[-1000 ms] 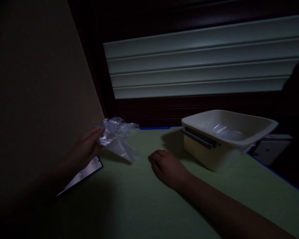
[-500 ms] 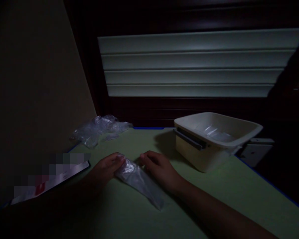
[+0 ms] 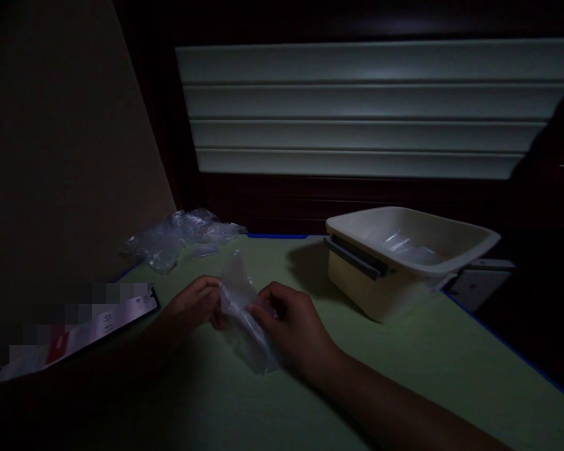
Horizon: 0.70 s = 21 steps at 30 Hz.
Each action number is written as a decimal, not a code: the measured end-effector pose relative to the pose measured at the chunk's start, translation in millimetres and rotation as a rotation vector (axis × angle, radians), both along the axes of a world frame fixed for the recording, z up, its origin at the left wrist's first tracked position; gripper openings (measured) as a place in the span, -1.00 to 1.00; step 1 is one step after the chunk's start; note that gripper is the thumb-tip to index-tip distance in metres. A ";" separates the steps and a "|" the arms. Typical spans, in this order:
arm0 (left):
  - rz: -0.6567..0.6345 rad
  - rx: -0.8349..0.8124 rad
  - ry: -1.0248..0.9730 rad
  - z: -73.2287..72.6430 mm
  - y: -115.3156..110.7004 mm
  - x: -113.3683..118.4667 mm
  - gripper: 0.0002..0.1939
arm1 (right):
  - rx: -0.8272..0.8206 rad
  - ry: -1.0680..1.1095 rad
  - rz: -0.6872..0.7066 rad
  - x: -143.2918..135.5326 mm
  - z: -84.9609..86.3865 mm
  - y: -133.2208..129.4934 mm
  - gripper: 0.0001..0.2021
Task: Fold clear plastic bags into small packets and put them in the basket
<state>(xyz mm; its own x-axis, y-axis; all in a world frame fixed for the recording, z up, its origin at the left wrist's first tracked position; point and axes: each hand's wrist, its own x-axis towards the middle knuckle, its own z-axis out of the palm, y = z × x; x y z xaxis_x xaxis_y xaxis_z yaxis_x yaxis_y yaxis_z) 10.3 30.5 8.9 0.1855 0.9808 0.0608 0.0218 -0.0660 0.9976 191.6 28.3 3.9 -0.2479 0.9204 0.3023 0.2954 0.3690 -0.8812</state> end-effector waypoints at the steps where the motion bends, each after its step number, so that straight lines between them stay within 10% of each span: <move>1: -0.020 0.008 0.014 1.0 -1.0 0.1 -0.65 | 0.024 0.001 -0.032 1.1 0.1 0.9 -0.85; 21: -0.064 0.013 0.156 -7.5 3.2 1.5 -0.81 | 0.053 -0.004 0.094 0.9 2.2 -1.3 -0.85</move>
